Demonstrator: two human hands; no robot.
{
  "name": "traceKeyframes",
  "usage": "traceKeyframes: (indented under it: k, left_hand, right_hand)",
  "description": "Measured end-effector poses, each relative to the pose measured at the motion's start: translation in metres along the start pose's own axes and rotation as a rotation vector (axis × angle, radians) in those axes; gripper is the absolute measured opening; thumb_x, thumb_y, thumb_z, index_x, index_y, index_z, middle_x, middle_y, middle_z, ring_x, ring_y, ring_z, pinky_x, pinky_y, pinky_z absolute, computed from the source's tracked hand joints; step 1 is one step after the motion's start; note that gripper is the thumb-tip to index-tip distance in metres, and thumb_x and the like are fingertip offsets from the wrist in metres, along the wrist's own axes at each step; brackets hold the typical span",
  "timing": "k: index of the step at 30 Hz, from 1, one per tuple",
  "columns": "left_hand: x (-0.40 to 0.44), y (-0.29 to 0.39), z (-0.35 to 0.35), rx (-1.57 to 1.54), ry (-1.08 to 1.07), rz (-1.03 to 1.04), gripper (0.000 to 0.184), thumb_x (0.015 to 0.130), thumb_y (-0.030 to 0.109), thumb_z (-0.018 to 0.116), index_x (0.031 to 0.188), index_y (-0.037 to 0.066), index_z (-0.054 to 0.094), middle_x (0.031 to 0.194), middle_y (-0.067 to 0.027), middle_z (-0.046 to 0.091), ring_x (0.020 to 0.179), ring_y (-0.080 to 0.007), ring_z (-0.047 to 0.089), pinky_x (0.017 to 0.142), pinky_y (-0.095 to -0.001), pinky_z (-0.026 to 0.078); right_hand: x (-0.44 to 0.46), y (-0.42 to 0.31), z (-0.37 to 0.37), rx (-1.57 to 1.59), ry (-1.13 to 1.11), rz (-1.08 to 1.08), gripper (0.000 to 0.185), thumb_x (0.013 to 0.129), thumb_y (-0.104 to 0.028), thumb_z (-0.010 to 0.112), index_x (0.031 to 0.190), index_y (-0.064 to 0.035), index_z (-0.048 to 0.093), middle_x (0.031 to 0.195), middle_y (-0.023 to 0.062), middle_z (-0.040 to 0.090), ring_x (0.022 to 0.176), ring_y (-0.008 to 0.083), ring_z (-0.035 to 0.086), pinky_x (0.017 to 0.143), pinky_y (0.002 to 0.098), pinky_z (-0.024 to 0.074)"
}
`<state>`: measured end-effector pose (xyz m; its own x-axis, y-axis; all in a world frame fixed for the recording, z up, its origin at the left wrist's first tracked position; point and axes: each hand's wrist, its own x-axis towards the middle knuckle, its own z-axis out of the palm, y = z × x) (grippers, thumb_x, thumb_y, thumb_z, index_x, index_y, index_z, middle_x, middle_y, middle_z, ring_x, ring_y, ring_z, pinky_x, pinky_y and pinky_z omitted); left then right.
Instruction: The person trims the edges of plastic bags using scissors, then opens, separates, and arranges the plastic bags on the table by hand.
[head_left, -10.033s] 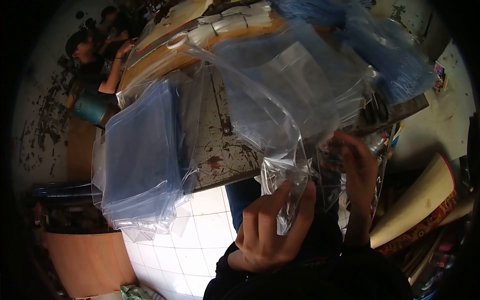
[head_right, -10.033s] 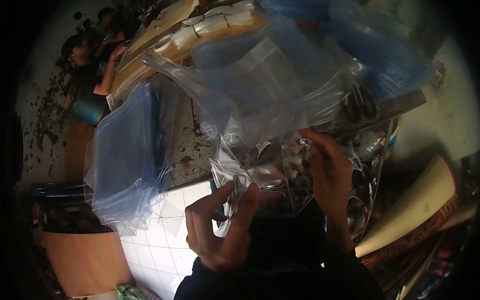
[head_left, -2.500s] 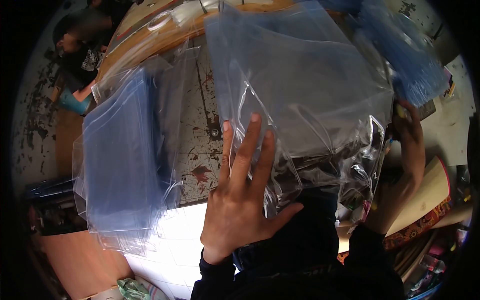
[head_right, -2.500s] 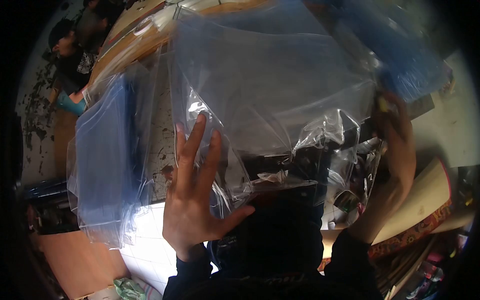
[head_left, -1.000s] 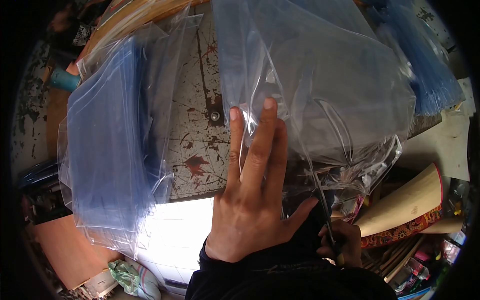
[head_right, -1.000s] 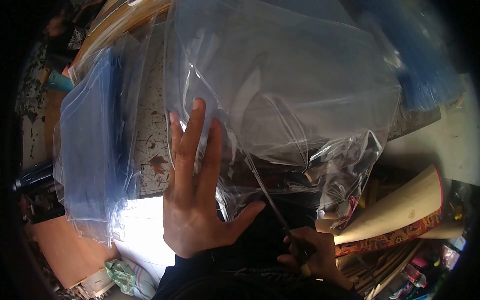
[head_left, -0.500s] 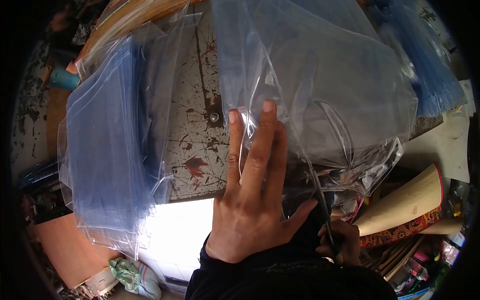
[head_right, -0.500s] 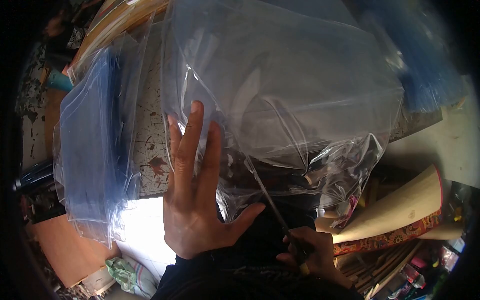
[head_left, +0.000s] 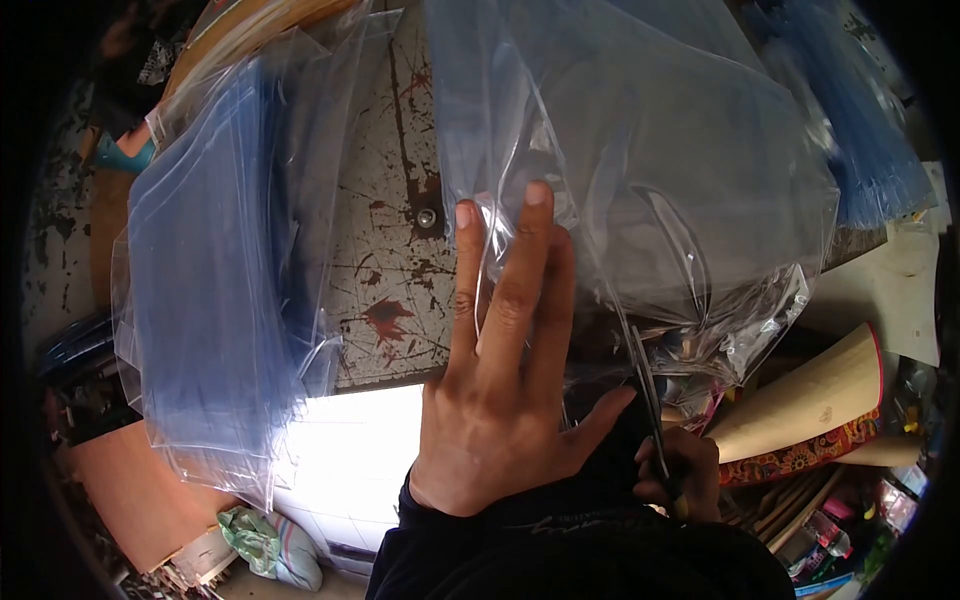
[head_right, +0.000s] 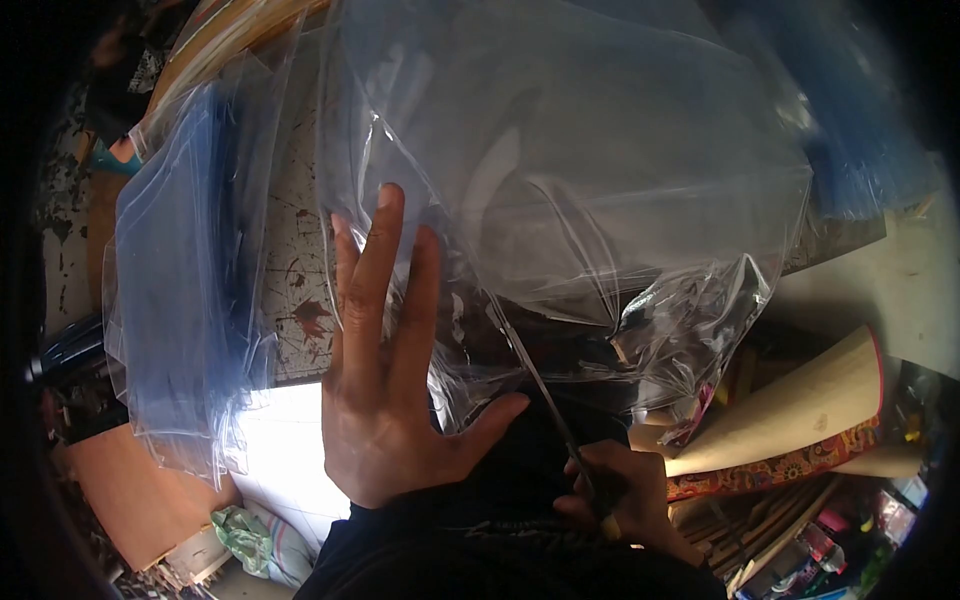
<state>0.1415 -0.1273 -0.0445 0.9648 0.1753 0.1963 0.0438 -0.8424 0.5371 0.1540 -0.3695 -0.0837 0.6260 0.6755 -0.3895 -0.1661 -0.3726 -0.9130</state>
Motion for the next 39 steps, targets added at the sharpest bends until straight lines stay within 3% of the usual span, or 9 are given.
traceKeyframes:
  k: [13, 18, 22, 34, 39]
  left_hand:
    - [-0.0001, 0.0006, 0.0002, 0.019, 0.008, -0.005, 0.091, 0.051, 0.030, 0.078, 0.122, -0.011, 0.039, 0.135, -0.0264, 0.026, 0.122, -0.0496, 0.026, 0.097, -0.0586, 0.029]
    - [-0.0002, 0.0011, 0.0016, 0.004, 0.011, -0.014, 0.091, 0.049, 0.028, 0.078, 0.122, -0.011, 0.039, 0.136, -0.0260, 0.025, 0.123, -0.0490, 0.026, 0.097, -0.0585, 0.029]
    - [-0.0007, -0.0009, 0.0039, -0.031, 0.028, -0.008, 0.092, 0.048, 0.027, 0.079, 0.122, -0.010, 0.039, 0.136, -0.0257, 0.025, 0.123, -0.0490, 0.026, 0.097, -0.0591, 0.029]
    - [-0.0009, -0.0020, 0.0034, -0.020, 0.026, 0.002, 0.094, 0.046, 0.025, 0.080, 0.123, -0.010, 0.039, 0.136, -0.0261, 0.025, 0.122, -0.0516, 0.025, 0.094, -0.0588, 0.033]
    - [-0.0018, -0.0027, 0.0036, -0.031, 0.028, 0.002, 0.093, 0.048, 0.026, 0.079, 0.123, -0.009, 0.039, 0.137, -0.0250, 0.024, 0.122, -0.0517, 0.024, 0.094, -0.0585, 0.034]
  right_hand:
    - [0.0003, 0.0000, -0.0010, 0.003, 0.027, 0.015, 0.048, 0.060, -0.016, 0.081, 0.099, -0.0038, 0.055, 0.074, 0.0045, 0.061, 0.059, 0.0064, 0.055, 0.052, 0.0206, 0.0438]
    - [0.0023, 0.0002, 0.0025, 0.019, 0.081, 0.026, 0.045, 0.061, -0.017, 0.081, 0.095, -0.0036, 0.055, 0.062, 0.0021, 0.057, 0.055, 0.0065, 0.055, 0.049, 0.0197, 0.0415]
    - [0.0033, -0.0032, 0.0004, -0.026, 0.049, 0.026, 0.044, 0.061, -0.017, 0.081, 0.093, -0.0028, 0.055, 0.061, 0.0023, 0.057, 0.054, 0.0068, 0.055, 0.049, 0.0197, 0.0416]
    - [-0.0004, 0.0032, -0.0014, -0.118, 0.041, -0.018, 0.047, 0.061, -0.013, 0.080, 0.099, -0.0043, 0.054, 0.079, 0.0065, 0.063, 0.058, 0.0095, 0.059, 0.052, 0.0222, 0.0468]
    - [0.0032, 0.0022, -0.0018, -0.013, 0.029, -0.089, 0.048, 0.062, -0.011, 0.079, 0.103, -0.0043, 0.055, 0.082, 0.0067, 0.062, 0.060, 0.0090, 0.057, 0.053, 0.0219, 0.0460]
